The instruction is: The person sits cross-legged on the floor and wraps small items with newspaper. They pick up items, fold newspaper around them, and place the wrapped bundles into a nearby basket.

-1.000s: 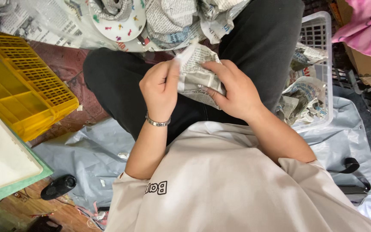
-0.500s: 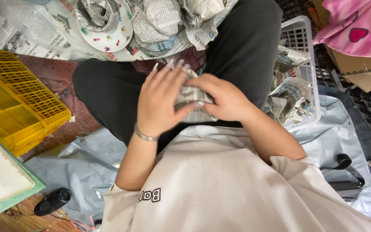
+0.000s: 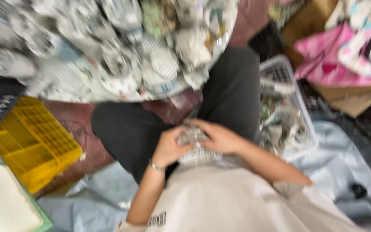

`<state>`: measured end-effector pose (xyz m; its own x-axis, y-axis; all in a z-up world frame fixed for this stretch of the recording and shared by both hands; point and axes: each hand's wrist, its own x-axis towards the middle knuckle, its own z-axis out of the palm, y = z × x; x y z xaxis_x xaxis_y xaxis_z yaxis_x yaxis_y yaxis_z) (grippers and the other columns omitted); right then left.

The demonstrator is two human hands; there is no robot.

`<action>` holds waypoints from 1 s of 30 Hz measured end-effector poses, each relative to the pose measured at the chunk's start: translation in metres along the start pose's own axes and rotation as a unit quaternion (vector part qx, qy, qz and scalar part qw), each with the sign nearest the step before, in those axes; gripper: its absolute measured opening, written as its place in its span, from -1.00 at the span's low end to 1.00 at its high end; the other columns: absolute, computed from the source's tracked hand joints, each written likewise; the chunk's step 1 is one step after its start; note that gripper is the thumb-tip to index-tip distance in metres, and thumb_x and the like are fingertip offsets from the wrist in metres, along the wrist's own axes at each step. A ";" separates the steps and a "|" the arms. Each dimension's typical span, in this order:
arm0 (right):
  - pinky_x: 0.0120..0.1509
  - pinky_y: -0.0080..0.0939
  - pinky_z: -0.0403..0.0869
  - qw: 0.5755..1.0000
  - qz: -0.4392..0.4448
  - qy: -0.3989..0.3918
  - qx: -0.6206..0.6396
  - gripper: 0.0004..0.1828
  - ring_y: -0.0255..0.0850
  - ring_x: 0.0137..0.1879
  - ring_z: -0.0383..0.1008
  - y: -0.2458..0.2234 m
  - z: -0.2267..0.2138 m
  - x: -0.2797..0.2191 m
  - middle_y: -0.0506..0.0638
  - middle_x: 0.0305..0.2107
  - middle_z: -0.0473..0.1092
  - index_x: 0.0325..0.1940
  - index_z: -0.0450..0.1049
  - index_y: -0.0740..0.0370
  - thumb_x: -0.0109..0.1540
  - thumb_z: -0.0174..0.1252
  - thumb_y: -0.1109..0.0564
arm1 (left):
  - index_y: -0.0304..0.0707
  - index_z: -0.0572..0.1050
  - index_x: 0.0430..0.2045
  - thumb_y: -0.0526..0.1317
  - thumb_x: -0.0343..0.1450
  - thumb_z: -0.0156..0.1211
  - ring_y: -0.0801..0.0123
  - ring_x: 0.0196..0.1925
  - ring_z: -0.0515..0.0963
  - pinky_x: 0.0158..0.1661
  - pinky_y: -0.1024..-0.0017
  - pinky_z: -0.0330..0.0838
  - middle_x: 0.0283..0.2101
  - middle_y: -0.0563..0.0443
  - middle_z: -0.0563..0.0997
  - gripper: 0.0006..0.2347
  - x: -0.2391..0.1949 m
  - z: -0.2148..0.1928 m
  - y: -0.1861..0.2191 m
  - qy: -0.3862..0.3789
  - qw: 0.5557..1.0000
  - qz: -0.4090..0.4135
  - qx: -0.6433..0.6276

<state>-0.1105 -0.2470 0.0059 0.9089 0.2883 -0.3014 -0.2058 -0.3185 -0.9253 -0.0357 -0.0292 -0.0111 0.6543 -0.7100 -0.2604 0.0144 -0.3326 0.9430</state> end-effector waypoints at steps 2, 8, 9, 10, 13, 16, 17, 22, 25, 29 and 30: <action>0.43 -0.08 0.34 0.999 -0.008 -0.008 0.048 -0.18 0.01 0.37 0.40 0.006 0.007 -0.003 0.22 0.26 0.35 0.49 0.12 0.26 0.16 0.21 0.23 | -0.36 0.59 -0.16 -0.12 0.21 0.55 0.46 -0.24 0.71 -0.16 0.45 0.58 -0.27 -0.09 0.73 -0.58 -0.007 0.006 0.007 0.016 0.998 -0.052 0.011; 0.47 -0.05 0.28 0.999 -0.029 -0.022 0.024 -0.29 0.05 0.38 0.32 0.017 0.005 -0.013 0.20 0.23 0.28 0.41 0.25 0.27 0.17 0.25 0.19 | -0.33 0.63 -0.39 0.07 0.26 0.41 0.00 -0.35 0.71 -0.31 0.24 0.57 -0.42 -0.25 0.67 -0.62 -0.008 0.009 0.033 0.042 0.988 -0.060 0.138; 0.47 -0.05 0.28 0.999 -0.030 -0.018 0.022 -0.30 0.06 0.39 0.30 0.018 0.006 -0.017 0.20 0.23 0.25 0.39 0.25 0.28 0.17 0.26 0.19 | -0.34 0.60 -0.42 0.09 0.25 0.40 -0.04 -0.36 0.70 -0.33 0.20 0.56 -0.44 -0.27 0.66 -0.60 -0.010 0.011 0.038 0.048 0.985 -0.067 0.149; 0.47 -0.04 0.27 0.999 -0.031 -0.013 0.020 -0.31 0.07 0.39 0.28 0.020 0.005 -0.020 0.21 0.24 0.22 0.37 0.26 0.28 0.16 0.27 0.19 | -0.35 0.58 -0.46 0.12 0.25 0.39 -0.08 -0.37 0.69 -0.35 0.17 0.54 -0.46 -0.28 0.65 -0.58 -0.008 0.014 0.042 0.055 0.983 -0.075 0.161; 0.47 -0.03 0.22 0.997 -0.069 0.000 0.039 -0.37 0.09 0.48 0.20 0.026 0.006 -0.022 0.24 0.36 0.18 0.35 0.28 0.31 0.21 0.26 0.21 | -0.35 0.53 -0.40 0.12 0.27 0.40 -0.01 -0.37 0.70 -0.33 0.21 0.56 -0.46 -0.27 0.66 -0.56 -0.006 0.015 0.049 0.055 0.984 -0.098 0.136; 0.44 -0.12 0.31 0.997 -0.022 0.012 0.068 -0.38 -0.04 0.36 0.37 0.036 0.018 -0.030 0.15 0.20 0.36 0.32 0.28 0.29 0.19 0.26 0.18 | -0.41 0.43 -0.24 0.05 0.27 0.41 -0.12 -0.36 0.66 -0.34 0.13 0.53 -0.43 -0.32 0.64 -0.53 -0.014 0.018 0.043 0.074 0.981 -0.079 0.161; 0.42 -0.13 0.33 0.997 0.005 0.017 0.074 -0.38 -0.07 0.34 0.39 0.039 0.021 -0.035 0.13 0.18 0.38 0.32 0.29 0.28 0.19 0.26 0.18 | -0.38 0.42 -0.18 0.03 0.30 0.36 -0.07 -0.35 0.68 -0.30 0.16 0.53 -0.41 -0.29 0.65 -0.55 -0.017 0.023 0.039 0.063 0.981 -0.119 0.138; 0.42 -0.16 0.33 0.992 0.024 0.102 0.066 -0.43 -0.13 0.32 0.42 0.052 0.032 -0.036 0.11 0.14 0.44 0.28 0.34 0.27 0.18 0.21 0.23 | -0.37 0.45 0.00 -0.18 0.43 0.13 0.15 0.03 0.68 0.02 0.31 0.49 -0.07 -0.24 0.67 -0.69 -0.025 0.033 0.014 0.134 0.990 -0.025 -0.044; 0.36 -0.17 0.39 0.973 0.036 0.217 0.073 -0.56 -0.12 0.25 0.47 0.063 0.043 -0.038 0.12 0.08 0.49 0.24 0.40 0.26 0.26 0.20 0.21 | -0.35 0.41 0.18 -0.19 0.58 -0.11 0.21 0.31 0.47 0.30 0.34 0.29 0.21 -0.24 0.51 -0.68 -0.043 0.038 -0.001 0.227 0.967 -0.030 -0.111; 0.32 -0.17 0.38 0.928 0.008 0.363 0.081 -0.54 -0.10 0.20 0.42 0.061 0.028 -0.010 0.13 0.05 0.44 0.28 0.34 0.29 0.28 0.15 0.26 | -0.39 0.01 0.43 -0.21 0.56 -0.10 0.18 0.58 0.04 0.47 0.28 -0.13 0.50 -0.15 0.12 -0.49 -0.046 0.048 0.006 0.234 0.938 0.007 -0.254; 0.30 -0.18 0.41 0.907 0.004 0.379 0.187 -0.54 -0.15 0.18 0.43 0.057 0.024 0.002 0.10 0.07 0.43 0.31 0.31 0.28 0.32 0.12 0.24 | -0.40 -0.09 0.48 -0.18 0.56 -0.09 0.17 0.59 0.00 0.49 0.26 -0.17 0.53 -0.13 0.06 -0.42 -0.038 0.052 0.010 0.192 0.944 0.005 -0.268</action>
<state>-0.1287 -0.2432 -0.0527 0.8661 -0.4602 -0.1951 -0.1939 0.0504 -0.9797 -0.0999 -0.0382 -0.0027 0.8808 -0.3996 -0.2540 0.3199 0.1070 0.9414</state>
